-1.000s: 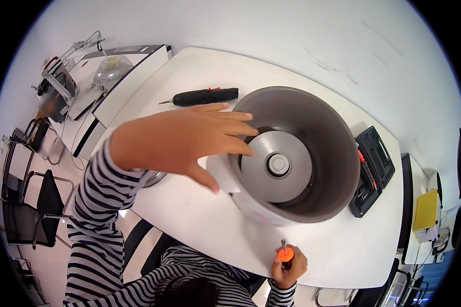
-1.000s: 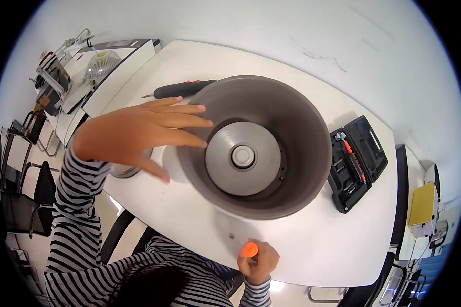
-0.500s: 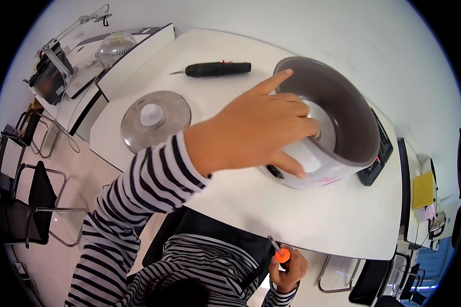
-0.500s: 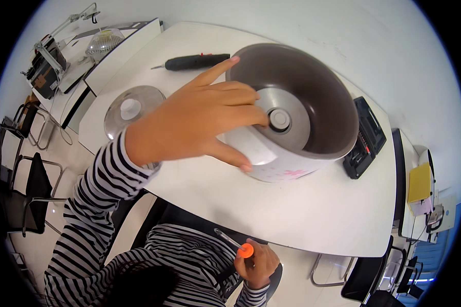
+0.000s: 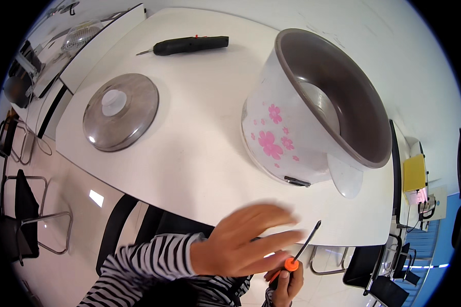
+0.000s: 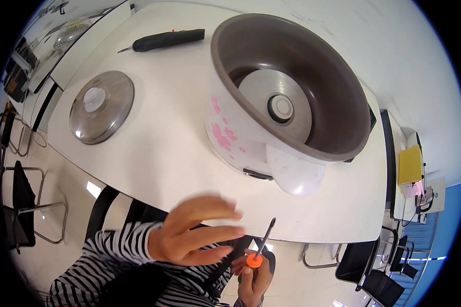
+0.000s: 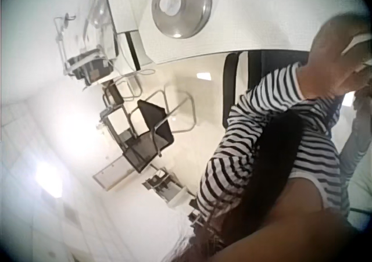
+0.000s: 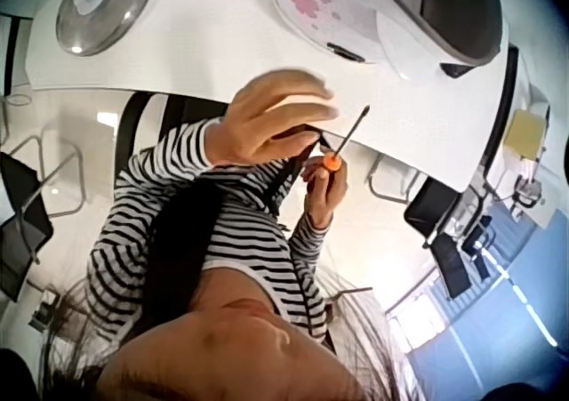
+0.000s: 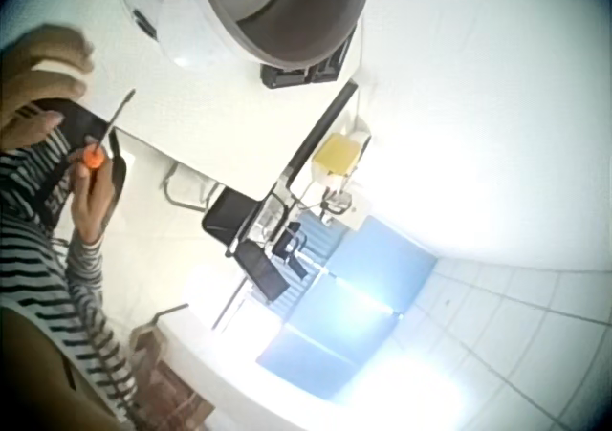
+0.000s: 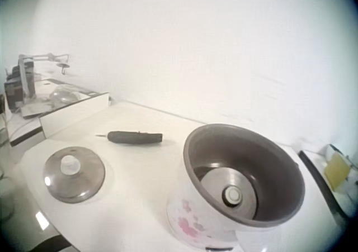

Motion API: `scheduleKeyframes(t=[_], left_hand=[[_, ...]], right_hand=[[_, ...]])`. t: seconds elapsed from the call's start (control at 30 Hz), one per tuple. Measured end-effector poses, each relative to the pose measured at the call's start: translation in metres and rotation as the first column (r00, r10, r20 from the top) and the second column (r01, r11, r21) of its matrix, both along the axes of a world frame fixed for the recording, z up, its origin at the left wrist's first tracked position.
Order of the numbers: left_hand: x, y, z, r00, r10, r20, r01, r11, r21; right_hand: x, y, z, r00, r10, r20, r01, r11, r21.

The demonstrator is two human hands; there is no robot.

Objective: The person disassembles a rice cooker by removing the lid and inner pot, then uses a screwdriver to remove screws from the base. They detach a small black component with wires, inspect it, and reattach it to the cooker base, securing it with screws.

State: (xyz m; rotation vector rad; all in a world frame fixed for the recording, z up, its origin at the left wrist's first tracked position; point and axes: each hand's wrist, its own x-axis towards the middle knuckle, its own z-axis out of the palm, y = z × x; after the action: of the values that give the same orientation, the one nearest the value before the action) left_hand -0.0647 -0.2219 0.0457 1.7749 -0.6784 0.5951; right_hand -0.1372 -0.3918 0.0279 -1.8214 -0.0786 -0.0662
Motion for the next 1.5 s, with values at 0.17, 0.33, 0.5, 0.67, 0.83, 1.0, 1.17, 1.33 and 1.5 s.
scheduleKeyframes(t=[0.17, 0.33, 0.5, 0.67, 0.83, 1.0, 1.17, 1.33, 1.5], left_hand=[[-0.041, -0.002, -0.046, 0.651, -0.503, -0.568, 0.275, 0.855, -0.440], [-0.045, 0.000, -0.049, 0.357, -0.673, -0.648, 0.343, 0.740, -0.579], [-0.040, 0.002, -0.054, 0.383, -0.669, -0.636, 0.362, 0.743, -0.563], [-0.040, 0.004, -0.054, 0.379, -0.662, -0.647, 0.346, 0.749, -0.564], [-0.038, 0.005, -0.056, 0.408, -0.653, -0.638, 0.359, 0.757, -0.546], [-0.034, 0.009, -0.051, 0.385, -0.664, -0.641, 0.376, 0.747, -0.549], [-0.033, 0.010, -0.051, 0.364, -0.673, -0.644, 0.373, 0.738, -0.562], [-0.033, 0.010, -0.053, 0.373, -0.667, -0.645, 0.403, 0.743, -0.535], [-0.030, 0.010, -0.051, 0.379, -0.651, -0.657, 0.408, 0.755, -0.513]], right_hand=[[0.013, 0.004, -0.002, 0.790, 0.386, -0.477, -0.005, 0.781, 0.624], [0.022, 0.011, -0.007, 0.697, 0.512, -0.502, 0.025, 0.683, 0.730], [0.020, 0.014, -0.015, 0.718, 0.492, -0.492, 0.102, 0.625, 0.774], [0.018, 0.019, -0.019, 0.729, 0.469, -0.498, 0.140, 0.611, 0.779], [0.018, 0.023, -0.019, 0.739, 0.472, -0.481, 0.143, 0.588, 0.796], [0.018, 0.023, -0.017, 0.732, 0.471, -0.492, 0.149, 0.594, 0.791], [0.016, 0.022, -0.022, 0.735, 0.476, -0.484, 0.150, 0.581, 0.800], [0.015, 0.020, -0.021, 0.723, 0.476, -0.501, 0.172, 0.578, 0.798], [0.014, 0.020, -0.024, 0.735, 0.469, -0.489, 0.178, 0.563, 0.807]])
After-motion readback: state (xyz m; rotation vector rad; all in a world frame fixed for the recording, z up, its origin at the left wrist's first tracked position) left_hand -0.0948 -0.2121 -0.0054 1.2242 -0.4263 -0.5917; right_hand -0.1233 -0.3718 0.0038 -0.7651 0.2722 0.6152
